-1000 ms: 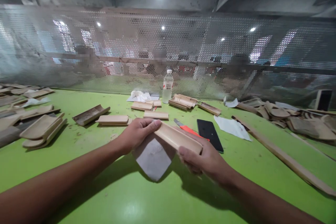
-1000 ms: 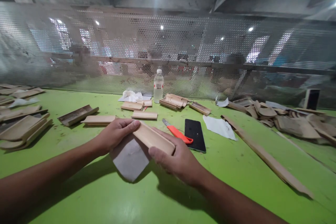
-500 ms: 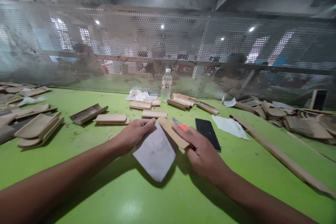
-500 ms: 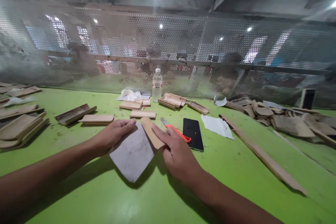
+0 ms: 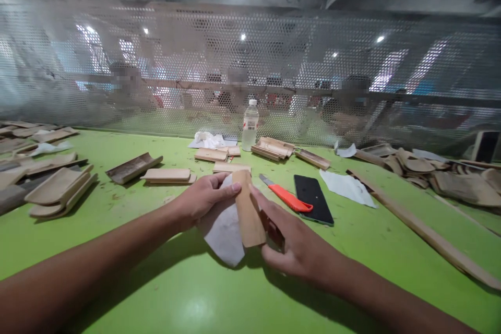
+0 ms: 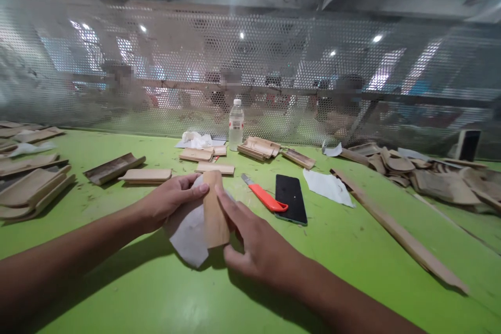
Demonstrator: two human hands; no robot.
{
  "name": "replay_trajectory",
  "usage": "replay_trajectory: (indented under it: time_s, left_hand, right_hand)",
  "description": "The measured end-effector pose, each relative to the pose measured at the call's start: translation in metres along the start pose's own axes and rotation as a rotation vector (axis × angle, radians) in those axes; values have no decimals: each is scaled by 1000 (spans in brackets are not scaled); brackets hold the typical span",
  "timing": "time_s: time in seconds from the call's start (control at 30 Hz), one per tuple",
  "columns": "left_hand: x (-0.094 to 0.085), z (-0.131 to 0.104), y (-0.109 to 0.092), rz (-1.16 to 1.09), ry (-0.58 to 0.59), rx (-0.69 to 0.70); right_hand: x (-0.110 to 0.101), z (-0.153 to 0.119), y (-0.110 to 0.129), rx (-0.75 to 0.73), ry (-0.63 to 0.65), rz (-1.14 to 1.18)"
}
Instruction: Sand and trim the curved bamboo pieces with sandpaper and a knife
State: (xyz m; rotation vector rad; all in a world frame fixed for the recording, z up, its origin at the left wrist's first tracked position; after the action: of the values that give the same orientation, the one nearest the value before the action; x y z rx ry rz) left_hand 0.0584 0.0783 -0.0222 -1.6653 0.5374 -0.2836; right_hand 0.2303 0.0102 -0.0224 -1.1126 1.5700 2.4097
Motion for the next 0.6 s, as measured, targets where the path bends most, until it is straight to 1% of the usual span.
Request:
replay_trajectory:
  time_s: [0.1, 0.17, 0.27, 0.33, 0.47, 0.53, 0.6]
  left_hand:
    - [2, -2, -3, 77, 33, 23]
    - [4, -3, -5, 96, 66, 32]
    - [8, -5, -6, 128, 112, 40]
    - [8, -6, -6, 168, 121, 35]
    - [11, -9, -5, 249, 136, 7]
    - [15, -11, -6, 266, 151, 20]
    - [17, -11, -7, 278, 142, 41]
  right_hand:
    - [-4, -1, -3, 66, -60, -72]
    - [-6, -2, -3, 62, -73, -131]
    - [-5, -2, 0, -11, -42, -192]
    - [-5, -1, 1, -48, -23, -228]
    - [-5, 0, 4, -81, 9, -275]
    - [-2, 0, 5, -89, 47, -293]
    - [0, 0, 5, -90, 80, -319]
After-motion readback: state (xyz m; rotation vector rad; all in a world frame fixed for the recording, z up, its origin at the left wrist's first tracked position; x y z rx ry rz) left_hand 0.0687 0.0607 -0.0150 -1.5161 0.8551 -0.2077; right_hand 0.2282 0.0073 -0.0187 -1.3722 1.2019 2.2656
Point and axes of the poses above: each hand's wrist, its own z-axis towards the middle knuckle, its own x-axis out of the palm, y = z × x, the point moved 6 cm from there along z, towards the middle knuckle, and after that the axes turned 10 degrees about z, right-handed, at the moved point
